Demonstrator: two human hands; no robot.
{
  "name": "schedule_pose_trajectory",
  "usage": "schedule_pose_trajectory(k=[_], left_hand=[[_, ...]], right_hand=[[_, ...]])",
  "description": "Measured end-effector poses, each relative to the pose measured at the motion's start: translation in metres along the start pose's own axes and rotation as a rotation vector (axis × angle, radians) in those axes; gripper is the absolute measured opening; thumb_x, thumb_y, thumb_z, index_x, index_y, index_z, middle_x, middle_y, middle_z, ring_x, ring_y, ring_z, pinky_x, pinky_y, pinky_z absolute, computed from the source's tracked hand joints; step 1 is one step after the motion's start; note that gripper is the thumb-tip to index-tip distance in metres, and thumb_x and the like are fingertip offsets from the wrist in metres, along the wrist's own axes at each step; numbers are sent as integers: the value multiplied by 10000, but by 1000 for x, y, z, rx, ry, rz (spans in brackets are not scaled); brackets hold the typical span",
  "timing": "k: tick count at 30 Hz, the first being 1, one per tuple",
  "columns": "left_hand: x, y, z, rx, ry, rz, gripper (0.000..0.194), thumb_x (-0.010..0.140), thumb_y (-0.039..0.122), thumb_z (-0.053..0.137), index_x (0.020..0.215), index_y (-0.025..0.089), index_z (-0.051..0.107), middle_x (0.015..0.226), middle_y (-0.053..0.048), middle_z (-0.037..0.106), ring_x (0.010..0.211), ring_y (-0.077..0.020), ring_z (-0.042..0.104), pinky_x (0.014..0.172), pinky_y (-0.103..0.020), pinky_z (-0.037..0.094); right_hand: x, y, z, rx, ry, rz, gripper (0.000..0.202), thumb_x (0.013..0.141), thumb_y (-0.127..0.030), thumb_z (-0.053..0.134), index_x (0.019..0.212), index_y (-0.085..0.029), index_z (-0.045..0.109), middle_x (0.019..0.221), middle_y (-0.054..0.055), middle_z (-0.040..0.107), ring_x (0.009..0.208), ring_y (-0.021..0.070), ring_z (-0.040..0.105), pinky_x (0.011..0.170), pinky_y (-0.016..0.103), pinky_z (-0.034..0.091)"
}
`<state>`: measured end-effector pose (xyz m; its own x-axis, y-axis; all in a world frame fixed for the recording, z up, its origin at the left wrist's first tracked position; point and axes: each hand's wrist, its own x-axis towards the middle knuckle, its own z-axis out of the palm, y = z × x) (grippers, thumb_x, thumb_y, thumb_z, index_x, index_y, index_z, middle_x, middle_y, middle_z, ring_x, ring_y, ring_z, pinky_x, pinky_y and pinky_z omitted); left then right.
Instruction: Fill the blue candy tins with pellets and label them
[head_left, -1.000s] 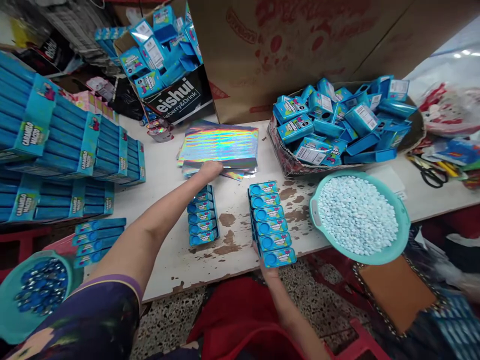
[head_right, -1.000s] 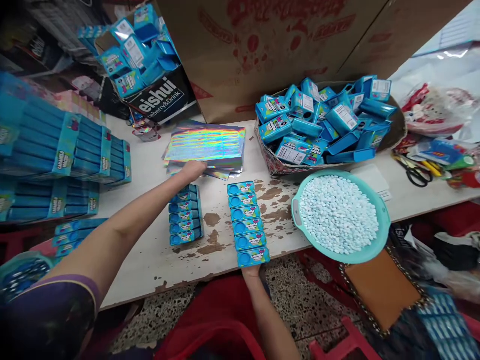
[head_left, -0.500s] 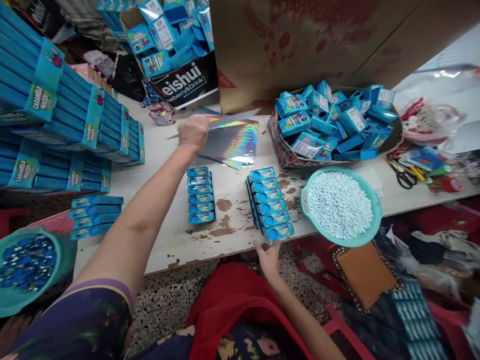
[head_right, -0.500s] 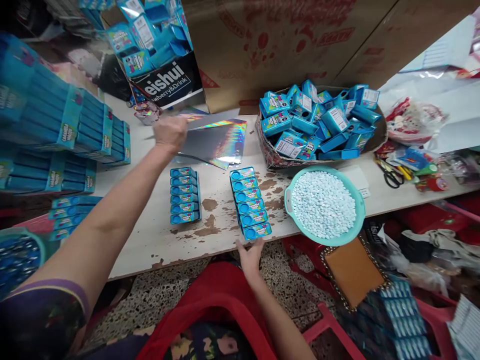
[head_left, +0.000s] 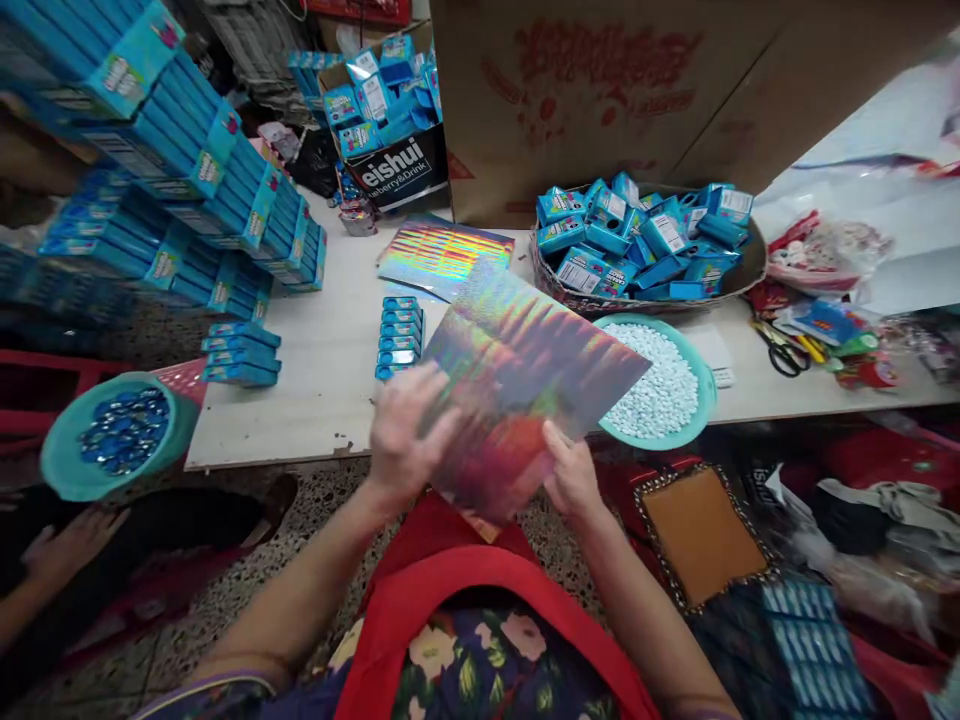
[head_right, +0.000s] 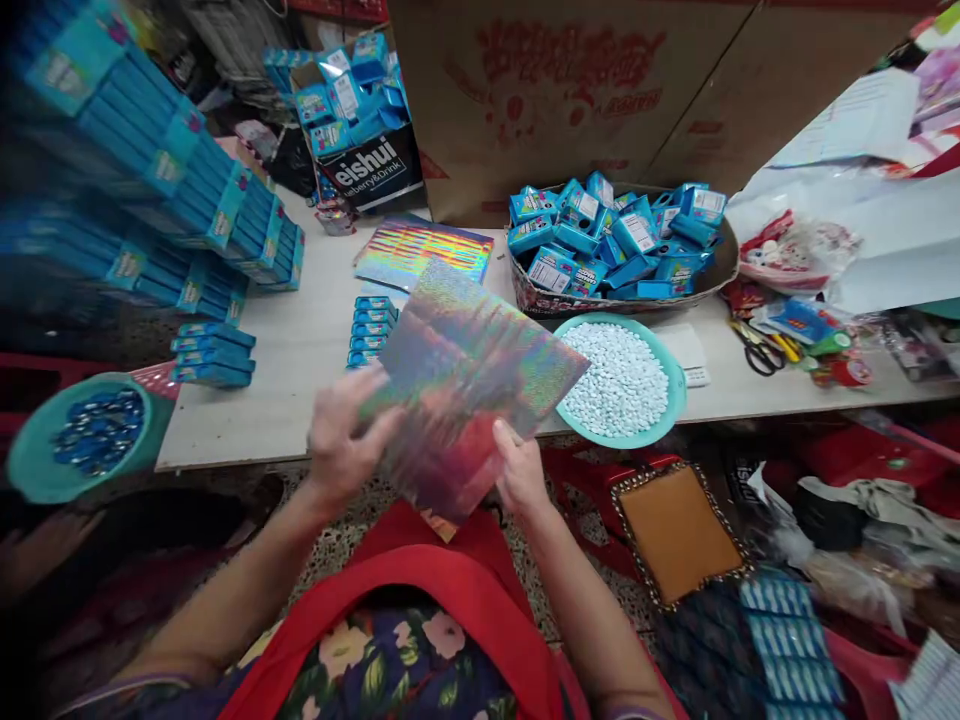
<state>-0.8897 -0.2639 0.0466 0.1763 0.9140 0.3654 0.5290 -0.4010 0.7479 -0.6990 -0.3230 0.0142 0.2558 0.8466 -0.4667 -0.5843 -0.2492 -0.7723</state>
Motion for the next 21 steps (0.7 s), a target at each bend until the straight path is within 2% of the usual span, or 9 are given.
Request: schedule_pose_trajectory(k=[1,2,5,7,10,12,16,19,21], left_hand=[[9,-4,-1,-44,51,-146,541,747,359,732,1254,243,584,1372,-101,548,1317,-318,445,1081,-504,378],[17,-7,1,-141,7,-272,613,715,392,752,1273,221,562,1367,-117,546,1309,-326,451,1049,-492,408],[23,-7,28,-536,-340,-519,564,679,441,755,1154,174,612,1148,-127,660,1066,-271,613,831,-361,520],[13,2,54,-673,-473,-619,470,647,411,773,1023,163,636,910,-69,688,783,-177,643,644,-262,498],[-10,21,84,-721,-456,-739,460,549,305,821,931,172,601,668,31,604,508,-77,511,463,-180,352],[-22,32,95,-749,-370,-753,475,508,265,829,898,182,570,609,60,558,471,-62,467,434,-163,299],[-42,52,106,-786,-233,-668,440,536,261,815,886,195,558,597,69,524,527,-76,505,497,-167,389],[-54,68,108,-760,-401,-603,499,600,276,794,1059,214,608,759,19,638,660,-122,597,581,-208,476],[-61,77,106,-705,-549,-568,507,598,266,800,1080,203,657,861,-15,682,744,-155,629,625,-235,509]], right_hand=[[-6,-5,-17,-8,-7,-2,441,659,-471,783,966,-170,688,975,77,744,941,249,693,876,415,556],[-13,-10,-33,-24,-13,-11,441,660,-461,788,980,-173,688,978,78,744,941,250,695,867,417,560],[-32,-25,-73,-66,-31,-34,424,673,-439,790,1002,-189,692,983,64,746,924,240,703,838,404,570],[-42,-32,-97,-91,-14,-31,405,669,-438,794,965,-176,706,945,61,751,872,230,709,810,391,574],[-54,-34,-138,-186,174,-130,401,623,-443,820,864,-140,716,849,55,752,782,205,701,773,341,565],[-62,-33,-167,-268,321,-203,430,593,-447,834,858,-136,703,808,45,749,718,188,689,712,313,558],[-83,-28,-208,-303,460,-237,634,564,-468,840,1057,-128,630,772,55,740,633,183,670,601,301,547],[-101,-28,-220,-345,568,-277,860,608,-476,816,1313,-112,485,709,35,717,589,175,652,547,278,529],[-115,-29,-224,-364,562,-304,972,638,-452,806,1436,-137,348,724,20,713,612,172,659,560,270,531]])
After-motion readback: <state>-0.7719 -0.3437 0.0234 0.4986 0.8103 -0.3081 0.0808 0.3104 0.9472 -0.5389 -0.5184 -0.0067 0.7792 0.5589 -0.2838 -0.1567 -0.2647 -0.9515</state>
